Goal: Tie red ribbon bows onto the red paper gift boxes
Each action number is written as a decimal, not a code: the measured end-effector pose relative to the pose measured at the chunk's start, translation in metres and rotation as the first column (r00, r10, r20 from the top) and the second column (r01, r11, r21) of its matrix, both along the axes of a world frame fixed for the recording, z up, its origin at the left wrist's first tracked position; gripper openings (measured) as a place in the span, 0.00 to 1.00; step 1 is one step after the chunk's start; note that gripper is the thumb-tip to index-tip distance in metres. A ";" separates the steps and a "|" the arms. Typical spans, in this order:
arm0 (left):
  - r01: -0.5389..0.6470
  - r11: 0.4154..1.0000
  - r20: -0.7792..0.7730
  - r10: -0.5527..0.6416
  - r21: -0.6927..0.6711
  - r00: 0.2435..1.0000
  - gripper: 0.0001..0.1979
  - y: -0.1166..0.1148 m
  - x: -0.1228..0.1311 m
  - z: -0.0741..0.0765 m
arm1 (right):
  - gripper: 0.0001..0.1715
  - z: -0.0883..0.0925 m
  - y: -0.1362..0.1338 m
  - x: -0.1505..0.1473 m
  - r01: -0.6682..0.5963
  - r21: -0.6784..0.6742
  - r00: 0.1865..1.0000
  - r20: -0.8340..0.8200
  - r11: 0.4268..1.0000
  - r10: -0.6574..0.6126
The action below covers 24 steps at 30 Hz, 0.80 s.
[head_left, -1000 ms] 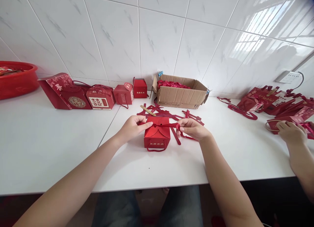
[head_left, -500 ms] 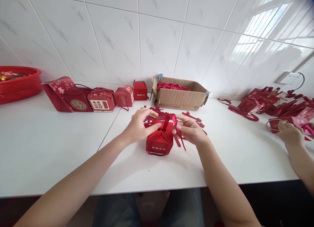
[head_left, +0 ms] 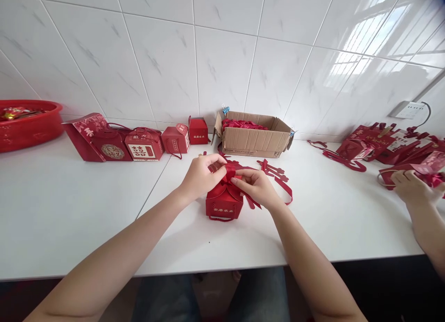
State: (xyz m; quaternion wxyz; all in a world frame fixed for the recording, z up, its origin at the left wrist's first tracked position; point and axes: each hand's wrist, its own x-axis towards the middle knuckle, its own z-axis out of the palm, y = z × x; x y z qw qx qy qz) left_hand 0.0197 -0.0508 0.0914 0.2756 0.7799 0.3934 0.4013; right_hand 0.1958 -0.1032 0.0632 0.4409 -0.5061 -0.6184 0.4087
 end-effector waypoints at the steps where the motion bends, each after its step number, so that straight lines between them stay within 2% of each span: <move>1: -0.002 1.000 0.000 0.002 0.003 1.000 0.05 -0.001 0.000 0.000 | 0.19 0.001 -0.001 -0.002 0.023 0.023 0.999 0.040 0.999 -0.024; 5: 0.005 1.000 0.003 -0.005 -0.001 1.000 0.08 -0.002 0.001 0.001 | 0.19 0.002 -0.003 -0.007 0.042 0.071 0.990 0.129 0.997 -0.051; 9: 0.021 0.998 0.036 -0.018 -0.064 0.999 0.08 0.000 0.001 0.002 | 0.18 -0.001 -0.002 -0.010 0.064 0.106 0.987 0.143 0.992 -0.079; 11: 0.070 0.987 0.081 -0.058 -0.145 0.995 0.08 0.001 -0.001 0.003 | 0.15 -0.005 0.000 -0.011 0.095 0.159 0.987 0.116 0.983 -0.114; 15: 0.228 0.924 0.173 -0.182 -0.307 0.968 0.09 0.000 -0.009 0.008 | 0.10 -0.011 0.004 -0.013 0.157 0.290 0.981 0.063 0.944 -0.183; 21: 0.174 0.973 0.008 -0.174 -0.150 0.985 0.13 -0.002 -0.007 0.002 | 0.08 -0.011 0.003 -0.012 0.133 0.293 0.985 0.070 0.947 -0.160; 24: 0.144 0.982 0.005 -0.145 -0.119 0.989 0.11 -0.002 -0.003 -0.003 | 0.11 -0.009 0.002 -0.012 0.122 0.176 0.992 0.007 0.977 -0.126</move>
